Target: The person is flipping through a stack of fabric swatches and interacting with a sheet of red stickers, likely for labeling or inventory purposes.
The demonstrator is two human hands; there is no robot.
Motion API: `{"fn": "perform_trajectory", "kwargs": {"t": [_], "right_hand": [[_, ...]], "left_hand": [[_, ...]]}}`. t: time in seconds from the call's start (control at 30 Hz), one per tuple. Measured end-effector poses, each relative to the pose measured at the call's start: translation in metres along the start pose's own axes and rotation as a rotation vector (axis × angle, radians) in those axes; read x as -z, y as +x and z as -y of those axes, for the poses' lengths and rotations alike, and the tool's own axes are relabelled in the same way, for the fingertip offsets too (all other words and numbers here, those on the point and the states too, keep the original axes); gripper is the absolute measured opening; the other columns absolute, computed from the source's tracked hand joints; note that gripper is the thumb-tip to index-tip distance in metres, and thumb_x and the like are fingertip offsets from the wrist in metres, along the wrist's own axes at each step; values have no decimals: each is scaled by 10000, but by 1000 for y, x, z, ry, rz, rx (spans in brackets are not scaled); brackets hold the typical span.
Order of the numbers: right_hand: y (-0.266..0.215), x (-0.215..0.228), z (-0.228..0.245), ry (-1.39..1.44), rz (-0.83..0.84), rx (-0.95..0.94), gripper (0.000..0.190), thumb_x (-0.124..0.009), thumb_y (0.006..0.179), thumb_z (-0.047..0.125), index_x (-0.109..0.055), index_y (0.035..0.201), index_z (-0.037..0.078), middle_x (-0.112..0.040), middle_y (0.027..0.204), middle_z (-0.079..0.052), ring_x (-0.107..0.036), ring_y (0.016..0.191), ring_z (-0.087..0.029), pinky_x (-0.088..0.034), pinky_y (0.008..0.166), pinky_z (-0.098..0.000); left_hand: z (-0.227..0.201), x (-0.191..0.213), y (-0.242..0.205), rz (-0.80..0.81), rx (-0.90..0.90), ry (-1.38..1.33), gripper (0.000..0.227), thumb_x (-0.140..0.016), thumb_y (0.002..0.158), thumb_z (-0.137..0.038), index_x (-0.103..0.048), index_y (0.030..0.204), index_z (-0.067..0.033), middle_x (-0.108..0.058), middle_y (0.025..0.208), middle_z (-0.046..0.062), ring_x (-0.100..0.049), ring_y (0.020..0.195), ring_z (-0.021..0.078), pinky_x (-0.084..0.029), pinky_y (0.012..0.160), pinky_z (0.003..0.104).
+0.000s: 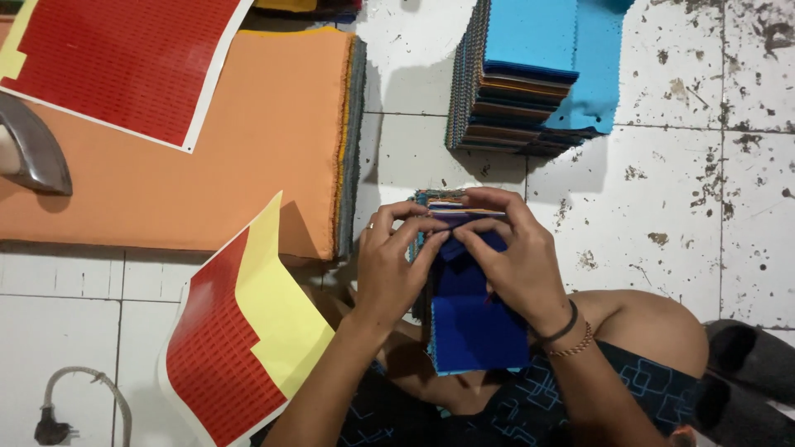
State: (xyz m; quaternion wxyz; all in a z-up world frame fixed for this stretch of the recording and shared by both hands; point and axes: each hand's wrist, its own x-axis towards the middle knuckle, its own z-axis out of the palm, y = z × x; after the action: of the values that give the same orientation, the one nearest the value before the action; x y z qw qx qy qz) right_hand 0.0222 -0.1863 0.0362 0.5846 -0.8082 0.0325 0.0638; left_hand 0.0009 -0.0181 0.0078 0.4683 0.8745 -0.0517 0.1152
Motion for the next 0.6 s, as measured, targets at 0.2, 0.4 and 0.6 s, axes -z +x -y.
{"fn": "perform_trajectory", "kwargs": {"t": [0.2,0.4,0.6], "right_hand": [[-12,16,23,-116,-214,387,371,-746,868,-148,-602,1206,-97,-591,1280,-293,-727,995,-415,-652,796,-415],[-1,9,7,276,66,117,491,-757,800,-101,-589,1258,-40,-446,1478,-199,-629,1219,-340,-634,898,-308],[9,-3,-5,175,87,121,407,-710,847,-129,-631,1231,-23,-458,1461,-172,-664,1178,-345,-631,908,-337]], "left_hand": [[19,1,-9,-16,-331,214,50,-771,931,-234,-756,978,-238,-637,1043,-6,-674,985,251,-478,763,377],[21,4,-16,-9,-421,231,138,-674,989,-343,-738,961,-224,-618,1017,1,-655,958,242,-475,750,368],[22,-5,-12,-13,-320,261,151,-773,892,-295,-656,907,-200,-596,1033,-3,-640,972,254,-482,754,380]]}}
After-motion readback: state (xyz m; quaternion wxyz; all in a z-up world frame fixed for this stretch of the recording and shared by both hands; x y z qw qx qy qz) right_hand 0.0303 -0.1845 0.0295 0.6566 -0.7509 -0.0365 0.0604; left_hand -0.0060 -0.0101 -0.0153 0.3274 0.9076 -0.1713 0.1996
